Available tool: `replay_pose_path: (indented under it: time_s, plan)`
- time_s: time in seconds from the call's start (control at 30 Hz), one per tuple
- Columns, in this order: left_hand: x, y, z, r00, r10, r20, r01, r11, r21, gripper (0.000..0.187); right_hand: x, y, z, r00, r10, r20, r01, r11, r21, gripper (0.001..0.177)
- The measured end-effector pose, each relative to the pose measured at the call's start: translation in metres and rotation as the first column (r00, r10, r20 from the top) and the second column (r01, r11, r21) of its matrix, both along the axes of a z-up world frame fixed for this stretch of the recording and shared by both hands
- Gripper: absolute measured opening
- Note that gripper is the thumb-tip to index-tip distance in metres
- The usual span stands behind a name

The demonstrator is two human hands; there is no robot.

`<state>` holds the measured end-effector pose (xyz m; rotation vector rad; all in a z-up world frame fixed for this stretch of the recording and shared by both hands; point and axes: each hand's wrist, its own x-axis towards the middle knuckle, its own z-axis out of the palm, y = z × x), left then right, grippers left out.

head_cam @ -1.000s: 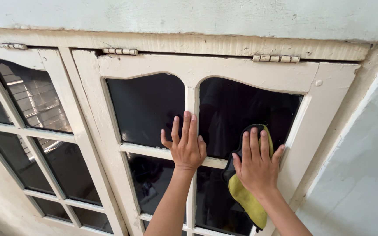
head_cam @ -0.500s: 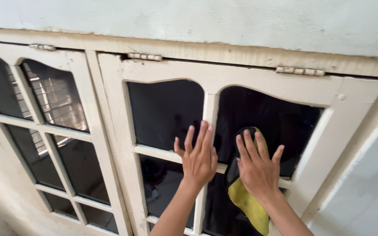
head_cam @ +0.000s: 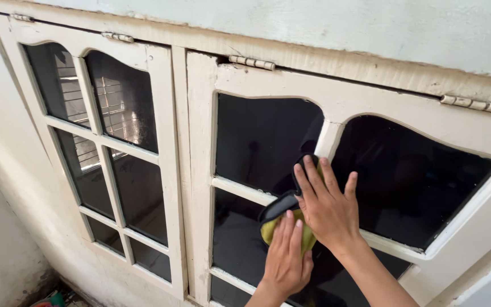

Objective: The person wipes the glass panes of a white-framed window using a yellow and black cloth, moving it across the surface to clean the glass.

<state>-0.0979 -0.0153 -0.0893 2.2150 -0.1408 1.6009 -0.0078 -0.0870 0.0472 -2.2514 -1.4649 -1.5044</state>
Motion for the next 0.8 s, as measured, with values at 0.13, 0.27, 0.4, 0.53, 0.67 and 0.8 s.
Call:
replay_pose_path:
  time_s: [0.13,0.27,0.4,0.53,0.67,0.8]
  plan:
    - [0.014,0.016,0.01,0.99,0.119,-0.076,-0.116,0.992,0.049,0.078,-0.008,0.008,0.007,0.999,-0.014,-0.049,0.011,0.998,-0.064,0.058]
    - [0.025,0.018,0.014,0.98,0.185,-0.077,-0.179,0.981,0.078,0.078,-0.01,0.003,0.021,0.996,-0.088,-0.01,0.086,0.986,-0.144,0.059]
    - [0.038,0.019,0.013,0.985,0.167,-0.04,-0.164,0.983,0.086,0.074,-0.011,-0.002,0.039,0.997,-0.078,-0.003,0.075,0.974,-0.214,0.061]
    - [0.053,0.022,0.017,0.983,0.16,0.095,-0.172,0.975,0.139,0.07,-0.003,-0.01,0.053,0.999,0.035,0.031,-0.027,0.973,-0.23,0.059]
    - [0.063,0.022,0.032,0.966,0.191,0.176,-0.216,0.967,0.138,0.069,0.01,-0.018,0.058,0.97,0.24,0.046,-0.232,0.963,-0.137,0.051]
    - [0.065,0.028,0.053,0.964,0.19,0.184,-0.216,0.967,0.136,0.063,0.016,-0.017,0.059,0.919,0.394,-0.023,-0.394,0.919,0.019,0.054]
